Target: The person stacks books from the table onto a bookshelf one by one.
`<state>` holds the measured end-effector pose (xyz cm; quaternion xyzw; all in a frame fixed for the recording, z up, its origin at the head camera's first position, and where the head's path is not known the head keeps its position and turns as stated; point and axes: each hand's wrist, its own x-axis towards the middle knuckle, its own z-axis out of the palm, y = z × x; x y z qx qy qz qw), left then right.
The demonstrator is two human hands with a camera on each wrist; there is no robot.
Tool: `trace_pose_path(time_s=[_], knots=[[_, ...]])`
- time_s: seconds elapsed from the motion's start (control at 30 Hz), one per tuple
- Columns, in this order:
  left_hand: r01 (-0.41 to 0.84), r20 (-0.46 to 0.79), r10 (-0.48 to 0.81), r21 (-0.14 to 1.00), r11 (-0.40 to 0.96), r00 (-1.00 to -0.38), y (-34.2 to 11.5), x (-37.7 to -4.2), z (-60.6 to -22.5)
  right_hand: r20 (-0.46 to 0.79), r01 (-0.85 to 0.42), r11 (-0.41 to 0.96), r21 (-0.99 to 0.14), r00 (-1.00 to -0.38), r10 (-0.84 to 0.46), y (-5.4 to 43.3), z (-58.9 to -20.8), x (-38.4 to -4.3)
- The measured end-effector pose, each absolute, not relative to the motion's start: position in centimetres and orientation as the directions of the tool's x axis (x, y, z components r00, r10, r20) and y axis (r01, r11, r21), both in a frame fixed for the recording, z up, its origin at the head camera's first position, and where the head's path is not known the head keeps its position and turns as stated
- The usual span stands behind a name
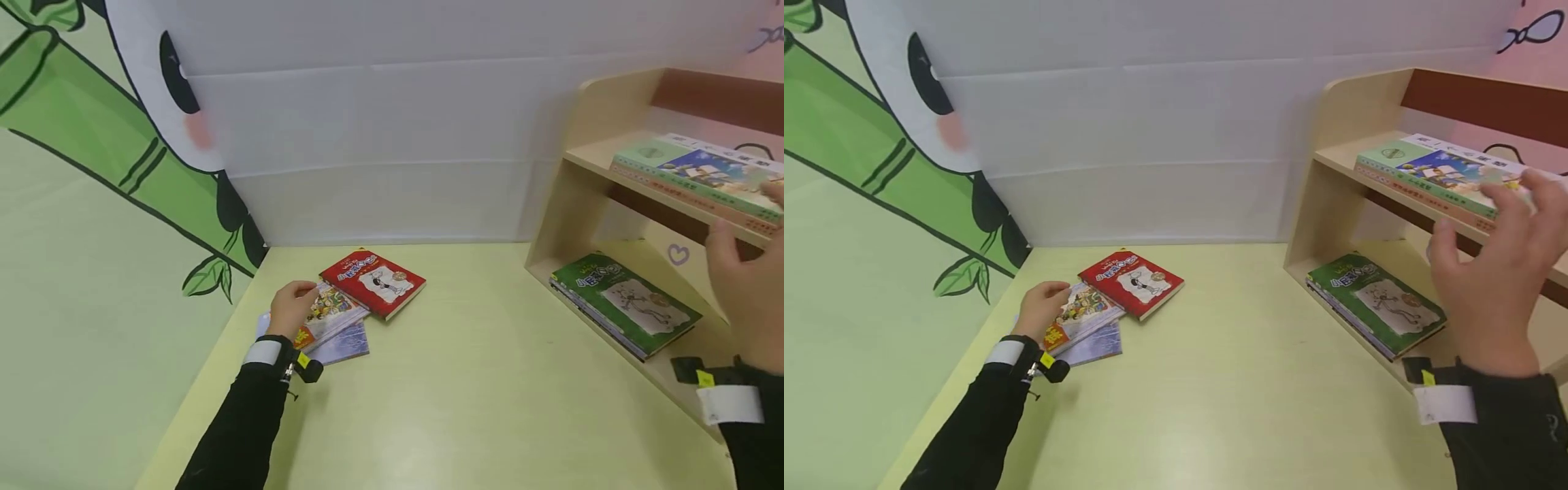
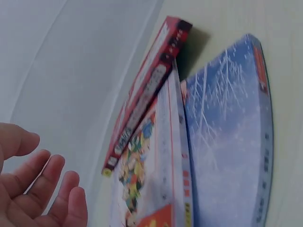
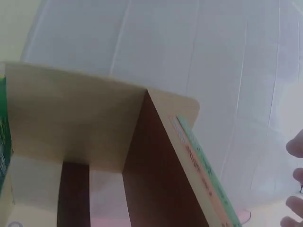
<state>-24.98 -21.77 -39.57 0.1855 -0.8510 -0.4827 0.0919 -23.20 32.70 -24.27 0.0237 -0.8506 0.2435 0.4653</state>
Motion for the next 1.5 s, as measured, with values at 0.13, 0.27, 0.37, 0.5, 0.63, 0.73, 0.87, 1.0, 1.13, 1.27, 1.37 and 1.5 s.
trace_pose_path(time_s=[0.13, 0.27, 0.37, 0.5, 0.63, 0.73, 0.87, 1.0, 1.13, 1.27, 1.37, 1.5], knots=[[-0.315, -0.108, -0.46, 0.86, 0.402, -0.881, -23.1, -24.8, -41.3, 0.72, -0.435, 0.774, -0.461, -0.693, 0.04, 29.6, -26.9, -23.0], [-0.353, -0.156, -0.464, 0.857, 0.374, -0.872, -22.7, -25.2, -42.1, 0.51, -0.464, 0.645, -0.607, -0.85, -0.131, 27.1, -30.8, -24.4], [-0.361, -0.18, -0.454, 0.864, 0.351, -0.873, -21.6, -25.7, -42.3, 0.282, -0.363, 0.554, -0.749, -0.932, -0.23, 25.1, -33.6, -25.2], [-0.362, -0.183, -0.453, 0.865, 0.348, -0.872, -19.5, -26.6, -42.7, 0.009, -0.157, 0.434, -0.887, -0.946, -0.324, 22.1, -36.9, -25.9], [-0.361, -0.119, -0.485, 0.82, 0.445, -0.867, -17.0, -28.4, -43.4, -0.135, -0.02, 0.368, -0.93, -0.911, -0.39, 19.8, -39.3, -26.3], [-0.377, -0.065, -0.506, 0.75, 0.544, -0.86, -15.6, -29.5, -44.1, -0.201, 0.051, 0.34, -0.939, -0.884, -0.422, 18.6, -40.5, -26.2], [-0.418, -0.027, -0.517, 0.626, 0.659, -0.856, -14.9, -30.2, -44.9, -0.245, 0.114, 0.299, -0.948, -0.858, -0.451, 17.4, -41.2, -25.9], [-0.437, -0.031, -0.501, 0.537, 0.722, -0.865, -14.7, -30.4, -44.9, -0.263, 0.153, 0.261, -0.953, -0.846, -0.463, 16.5, -41.4, -25.8], [-0.424, -0.027, -0.468, 0.469, 0.775, -0.883, -14.7, -30.2, -44.5, -0.28, 0.21, 0.196, -0.958, -0.832, -0.478, 15.6, -41.8, -25.8], [-0.402, 0.005, -0.434, 0.369, 0.838, -0.901, -14.5, -30.0, -44.0, -0.303, 0.284, 0.116, -0.952, -0.812, -0.5, 14.4, -42.2, -25.9], [-0.394, 0.001, -0.416, 0.32, 0.862, -0.909, -14.3, -29.7, -43.7, -0.329, 0.347, 0.062, -0.936, -0.796, -0.508, 13.3, -42.6, -25.9], [-0.331, -0.028, -0.339, 0.303, 0.894, -0.94, -14.4, -29.0, -43.5, -0.36, 0.392, 0.03, -0.92, -0.81, -0.463, 12.1, -42.9, -26.0]])
